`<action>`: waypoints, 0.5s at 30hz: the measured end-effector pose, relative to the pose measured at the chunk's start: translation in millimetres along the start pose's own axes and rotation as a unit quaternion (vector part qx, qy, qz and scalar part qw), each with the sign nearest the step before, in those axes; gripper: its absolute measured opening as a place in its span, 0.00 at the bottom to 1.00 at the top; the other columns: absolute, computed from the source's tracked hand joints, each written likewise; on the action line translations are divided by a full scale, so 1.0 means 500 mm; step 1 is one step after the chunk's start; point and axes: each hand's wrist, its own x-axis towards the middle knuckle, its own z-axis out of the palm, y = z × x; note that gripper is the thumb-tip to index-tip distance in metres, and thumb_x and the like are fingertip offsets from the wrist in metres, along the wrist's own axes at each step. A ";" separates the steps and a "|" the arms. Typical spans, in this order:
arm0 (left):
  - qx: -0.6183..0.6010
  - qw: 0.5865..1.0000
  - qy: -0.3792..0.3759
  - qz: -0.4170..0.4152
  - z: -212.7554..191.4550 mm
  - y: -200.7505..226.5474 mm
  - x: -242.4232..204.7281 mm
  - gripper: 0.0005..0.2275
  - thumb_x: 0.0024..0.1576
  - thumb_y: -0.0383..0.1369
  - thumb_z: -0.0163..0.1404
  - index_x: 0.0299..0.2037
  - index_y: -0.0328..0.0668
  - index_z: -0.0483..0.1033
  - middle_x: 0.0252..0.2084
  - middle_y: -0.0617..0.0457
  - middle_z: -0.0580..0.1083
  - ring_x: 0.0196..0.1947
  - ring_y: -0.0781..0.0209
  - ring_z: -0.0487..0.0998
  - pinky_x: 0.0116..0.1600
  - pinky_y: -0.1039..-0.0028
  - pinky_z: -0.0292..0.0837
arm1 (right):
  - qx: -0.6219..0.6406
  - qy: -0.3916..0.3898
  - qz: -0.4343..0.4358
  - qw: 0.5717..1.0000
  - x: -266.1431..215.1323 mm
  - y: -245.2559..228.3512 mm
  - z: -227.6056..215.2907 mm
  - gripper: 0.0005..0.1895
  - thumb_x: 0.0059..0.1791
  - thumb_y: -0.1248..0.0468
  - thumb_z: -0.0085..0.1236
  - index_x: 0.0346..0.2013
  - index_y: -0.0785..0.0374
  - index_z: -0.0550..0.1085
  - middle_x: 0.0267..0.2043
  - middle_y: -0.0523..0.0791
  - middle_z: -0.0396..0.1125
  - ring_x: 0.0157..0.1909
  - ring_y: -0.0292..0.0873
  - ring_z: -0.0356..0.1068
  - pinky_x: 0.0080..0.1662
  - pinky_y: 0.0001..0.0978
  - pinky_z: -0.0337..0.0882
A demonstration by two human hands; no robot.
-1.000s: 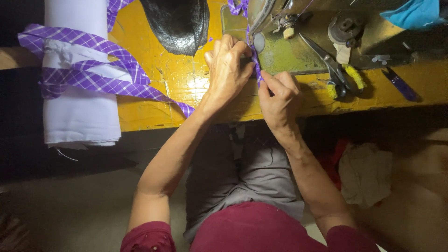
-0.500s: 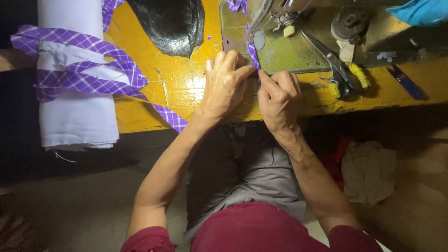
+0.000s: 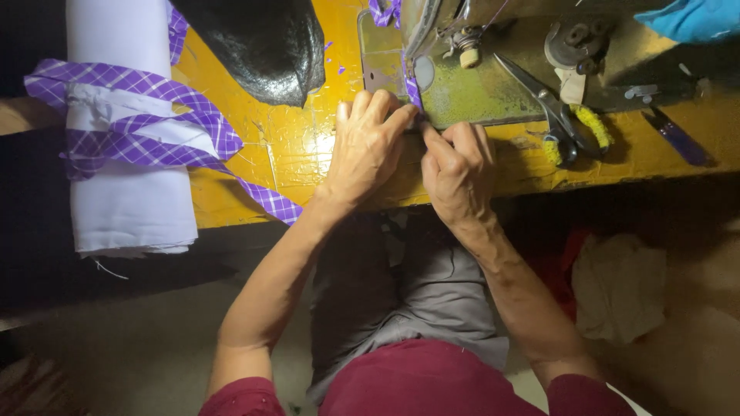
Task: Aligning and feeding thin checkered fabric strips through an industrial sewing machine to finish edges or join them.
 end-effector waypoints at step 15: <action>0.059 0.994 -0.030 0.089 0.000 -0.046 0.017 0.15 0.62 0.26 0.41 0.49 0.57 0.81 0.45 0.50 0.68 0.49 0.51 0.67 0.47 0.63 0.58 | 0.014 -0.042 0.019 0.999 -0.001 -0.001 0.003 0.17 0.47 0.71 0.52 0.48 0.63 0.82 0.32 0.41 0.56 0.34 0.42 0.62 0.35 0.36 0.61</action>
